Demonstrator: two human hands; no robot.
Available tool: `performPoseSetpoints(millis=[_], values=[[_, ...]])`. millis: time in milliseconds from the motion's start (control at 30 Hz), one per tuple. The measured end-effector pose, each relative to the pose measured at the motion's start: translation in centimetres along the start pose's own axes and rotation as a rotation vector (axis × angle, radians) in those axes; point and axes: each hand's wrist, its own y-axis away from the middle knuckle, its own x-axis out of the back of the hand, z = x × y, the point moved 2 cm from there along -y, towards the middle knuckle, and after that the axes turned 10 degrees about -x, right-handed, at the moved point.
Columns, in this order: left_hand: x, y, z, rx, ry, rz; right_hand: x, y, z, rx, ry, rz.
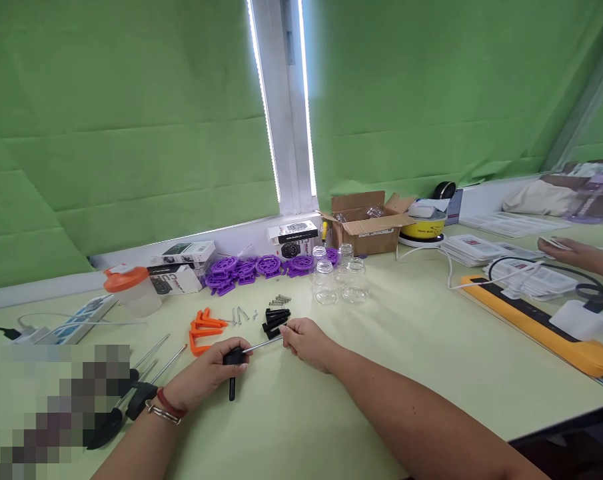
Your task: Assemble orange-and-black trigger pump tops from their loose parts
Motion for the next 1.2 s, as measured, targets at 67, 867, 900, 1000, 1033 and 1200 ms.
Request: performPoseSetpoints(millis=[67, 867, 900, 1000, 1033, 1200], values=[[0.03, -0.02, -0.02, 0.005, 0.011, 0.006, -0.03, 0.07, -0.24, -0.004, -0.015, 0.005], [0.11, -0.17, -0.65, -0.003, 0.008, -0.016, 0.35, 0.57, -0.65, 0.072, -0.085, -0.048], [0.11, -0.17, -0.65, -0.004, 0.0, -0.014, 0.35, 0.58, -0.63, 0.071, -0.07, -0.055], [0.07, -0.12, -0.55, 0.0, -0.003, -0.009, 0.33, 0.43, -0.45, 0.039, 0.004, -0.062], [0.05, -0.1, -0.51, 0.0, 0.0, -0.01, 0.31, 0.36, -0.38, 0.029, 0.02, -0.06], [0.0, -0.08, -0.5, -0.014, 0.023, -0.003, 0.21, 0.28, -0.21, 0.035, -0.011, -0.051]])
